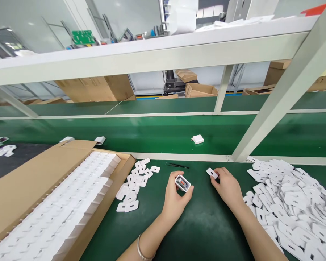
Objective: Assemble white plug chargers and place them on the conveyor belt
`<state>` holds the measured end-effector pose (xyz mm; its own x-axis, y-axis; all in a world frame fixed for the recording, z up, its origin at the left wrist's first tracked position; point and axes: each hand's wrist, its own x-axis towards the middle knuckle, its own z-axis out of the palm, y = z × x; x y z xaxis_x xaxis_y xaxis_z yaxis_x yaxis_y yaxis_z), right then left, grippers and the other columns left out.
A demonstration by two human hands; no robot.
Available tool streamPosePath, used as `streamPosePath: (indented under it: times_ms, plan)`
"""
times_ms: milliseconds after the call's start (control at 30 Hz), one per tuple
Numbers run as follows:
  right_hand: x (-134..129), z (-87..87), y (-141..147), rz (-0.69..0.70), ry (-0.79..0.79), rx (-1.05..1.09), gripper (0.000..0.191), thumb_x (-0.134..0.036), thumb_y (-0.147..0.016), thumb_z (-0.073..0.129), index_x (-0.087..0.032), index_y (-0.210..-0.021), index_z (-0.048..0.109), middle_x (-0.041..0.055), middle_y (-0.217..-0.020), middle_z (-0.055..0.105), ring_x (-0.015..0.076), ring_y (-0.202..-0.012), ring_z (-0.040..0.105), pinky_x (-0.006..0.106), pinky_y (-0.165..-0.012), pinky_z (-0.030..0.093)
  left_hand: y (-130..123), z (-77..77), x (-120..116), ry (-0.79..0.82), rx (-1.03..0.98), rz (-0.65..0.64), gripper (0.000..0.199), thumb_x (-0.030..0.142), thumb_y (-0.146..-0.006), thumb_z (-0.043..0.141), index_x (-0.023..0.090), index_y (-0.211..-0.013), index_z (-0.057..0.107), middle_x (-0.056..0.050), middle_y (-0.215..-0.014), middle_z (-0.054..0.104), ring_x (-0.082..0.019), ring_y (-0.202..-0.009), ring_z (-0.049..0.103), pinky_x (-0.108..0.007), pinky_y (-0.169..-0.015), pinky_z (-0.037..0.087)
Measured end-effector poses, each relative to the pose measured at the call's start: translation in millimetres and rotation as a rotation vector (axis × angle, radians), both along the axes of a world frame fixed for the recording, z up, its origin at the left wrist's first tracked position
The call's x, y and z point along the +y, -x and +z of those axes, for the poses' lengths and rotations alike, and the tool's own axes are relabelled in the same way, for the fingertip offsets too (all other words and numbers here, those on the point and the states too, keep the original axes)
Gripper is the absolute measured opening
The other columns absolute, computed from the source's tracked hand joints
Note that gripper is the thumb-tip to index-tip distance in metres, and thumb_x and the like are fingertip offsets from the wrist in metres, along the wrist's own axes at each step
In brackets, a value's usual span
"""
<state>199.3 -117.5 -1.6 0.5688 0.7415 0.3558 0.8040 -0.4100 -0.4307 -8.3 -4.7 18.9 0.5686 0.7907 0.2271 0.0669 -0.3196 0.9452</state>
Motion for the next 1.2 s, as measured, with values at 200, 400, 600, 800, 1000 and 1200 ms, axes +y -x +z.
streamPosePath:
  times_ms: [200, 400, 600, 800, 1000, 1200]
  plan:
    - [4.0, 31.8, 45.7, 0.209, -0.408, 0.183, 0.012, -0.024, -0.098, 0.060, -0.023, -0.108, 0.065, 0.0022, -0.092, 0.061, 0.0187, -0.081, 0.061, 0.032, -0.074, 0.051, 2.0, -5.6, 0.3, -0.014, 0.013, -0.212, 0.040, 0.039, -0.102, 0.056, 0.027, -0.137, 0.043, -0.008, -0.125, 0.048, -0.021, -0.104, 0.055, -0.038, -0.094, 0.047]
    - [7.3, 33.2, 79.3, 0.407, -0.495, 0.118, 0.023, -0.015, -0.099, 0.063, -0.024, -0.120, 0.065, 0.0046, -0.103, 0.063, 0.0176, -0.087, 0.064, 0.031, -0.077, 0.055, 0.4, -9.8, -4.2, 0.085, -0.007, -0.274, 0.038, 0.050, -0.112, 0.026, 0.031, -0.142, 0.041, -0.009, -0.135, 0.042, -0.023, -0.117, 0.051, -0.043, -0.104, 0.043]
    - [8.1, 28.4, 78.4, 0.414, -0.517, -0.011, 0.028, -0.016, -0.102, 0.061, -0.024, -0.128, 0.067, 0.0079, -0.106, 0.063, 0.0220, -0.101, 0.068, 0.038, -0.091, 0.061, -3.0, -10.8, -6.7, 0.028, -0.047, -0.245, 0.036, 0.049, -0.113, 0.026, 0.028, -0.133, 0.048, -0.009, -0.132, 0.044, -0.023, -0.121, 0.049, -0.042, -0.107, 0.042]
    - [7.3, 32.9, 78.8, 0.426, -0.553, -0.068, 0.040, -0.012, -0.098, 0.065, -0.028, -0.135, 0.064, 0.0061, -0.103, 0.063, 0.0208, -0.091, 0.068, 0.047, -0.099, 0.063, -3.7, -11.0, -8.8, 0.022, -0.072, -0.205, 0.032, 0.049, -0.112, 0.029, 0.027, -0.127, 0.046, -0.009, -0.127, 0.042, -0.023, -0.116, 0.048, -0.040, -0.102, 0.045]
    - [6.5, 32.8, 76.4, 0.460, -0.514, -0.038, 0.044, -0.013, -0.100, 0.063, -0.030, -0.139, 0.064, 0.0048, -0.101, 0.061, 0.0193, -0.089, 0.065, 0.049, -0.105, 0.060, -2.5, -12.6, -7.5, -0.013, -0.080, -0.207, 0.029, 0.047, -0.113, 0.030, 0.027, -0.123, 0.048, -0.008, -0.124, 0.043, -0.022, -0.116, 0.047, -0.039, -0.102, 0.044]
    - [4.3, 31.6, 75.5, 0.375, -0.436, 0.278, 0.028, -0.036, -0.106, 0.058, -0.029, -0.131, 0.068, 0.0066, -0.107, 0.060, 0.0212, -0.094, 0.065, 0.041, -0.091, 0.060, -3.7, -12.7, -5.3, -0.036, -0.113, -0.230, 0.027, 0.044, -0.113, 0.030, 0.027, -0.123, 0.049, -0.008, -0.125, 0.044, -0.022, -0.118, 0.048, -0.040, -0.104, 0.044]
